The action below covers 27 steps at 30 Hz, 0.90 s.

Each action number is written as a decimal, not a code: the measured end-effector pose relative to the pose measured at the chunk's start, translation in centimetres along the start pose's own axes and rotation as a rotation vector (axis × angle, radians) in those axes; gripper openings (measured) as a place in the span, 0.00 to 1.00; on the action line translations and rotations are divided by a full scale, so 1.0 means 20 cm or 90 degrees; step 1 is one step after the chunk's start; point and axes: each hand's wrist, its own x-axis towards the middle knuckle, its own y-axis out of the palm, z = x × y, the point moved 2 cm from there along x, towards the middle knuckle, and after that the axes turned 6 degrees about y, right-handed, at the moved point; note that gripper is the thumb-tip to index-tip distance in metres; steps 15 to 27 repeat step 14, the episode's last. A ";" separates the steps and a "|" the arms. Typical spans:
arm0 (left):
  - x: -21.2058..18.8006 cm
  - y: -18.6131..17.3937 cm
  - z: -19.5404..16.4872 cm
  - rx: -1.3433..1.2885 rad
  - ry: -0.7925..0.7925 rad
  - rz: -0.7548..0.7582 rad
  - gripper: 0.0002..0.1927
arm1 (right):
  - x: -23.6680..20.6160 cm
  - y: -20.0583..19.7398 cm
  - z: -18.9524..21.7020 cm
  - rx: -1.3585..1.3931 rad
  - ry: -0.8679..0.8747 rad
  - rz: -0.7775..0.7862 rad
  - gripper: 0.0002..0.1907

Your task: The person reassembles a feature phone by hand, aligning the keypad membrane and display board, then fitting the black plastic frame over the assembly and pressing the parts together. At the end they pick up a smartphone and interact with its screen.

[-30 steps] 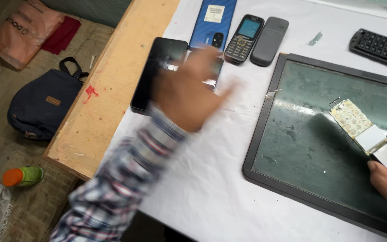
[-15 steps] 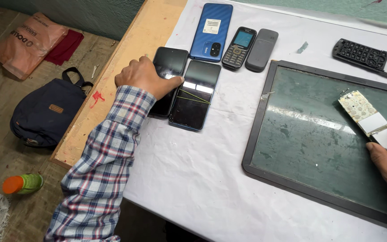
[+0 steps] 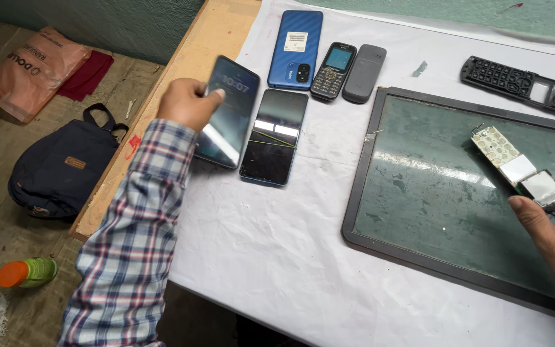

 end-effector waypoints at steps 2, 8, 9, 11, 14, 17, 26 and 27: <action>-0.04 -0.07 -0.03 -0.070 0.032 -0.026 0.16 | -0.01 -0.05 0.11 -0.171 -0.049 -0.007 0.40; -0.25 -0.15 -0.37 -0.574 0.290 -0.011 0.10 | -0.04 -0.12 0.50 0.010 -0.055 0.146 0.33; -0.31 -0.08 -0.46 -0.625 0.304 0.030 0.11 | -0.05 -0.12 0.55 0.077 -0.019 0.195 0.32; -0.45 0.08 -0.65 -0.701 0.307 0.130 0.12 | -0.05 -0.05 0.64 0.315 0.061 0.285 0.31; -0.65 0.25 -0.94 -0.798 0.265 0.288 0.15 | -0.09 0.02 0.72 0.621 0.151 0.397 0.33; -0.65 0.25 -0.94 -0.798 0.265 0.288 0.15 | -0.09 0.02 0.72 0.621 0.151 0.397 0.33; -0.65 0.25 -0.94 -0.798 0.265 0.288 0.15 | -0.09 0.02 0.72 0.621 0.151 0.397 0.33; -0.65 0.25 -0.94 -0.798 0.265 0.288 0.15 | -0.09 0.02 0.72 0.621 0.151 0.397 0.33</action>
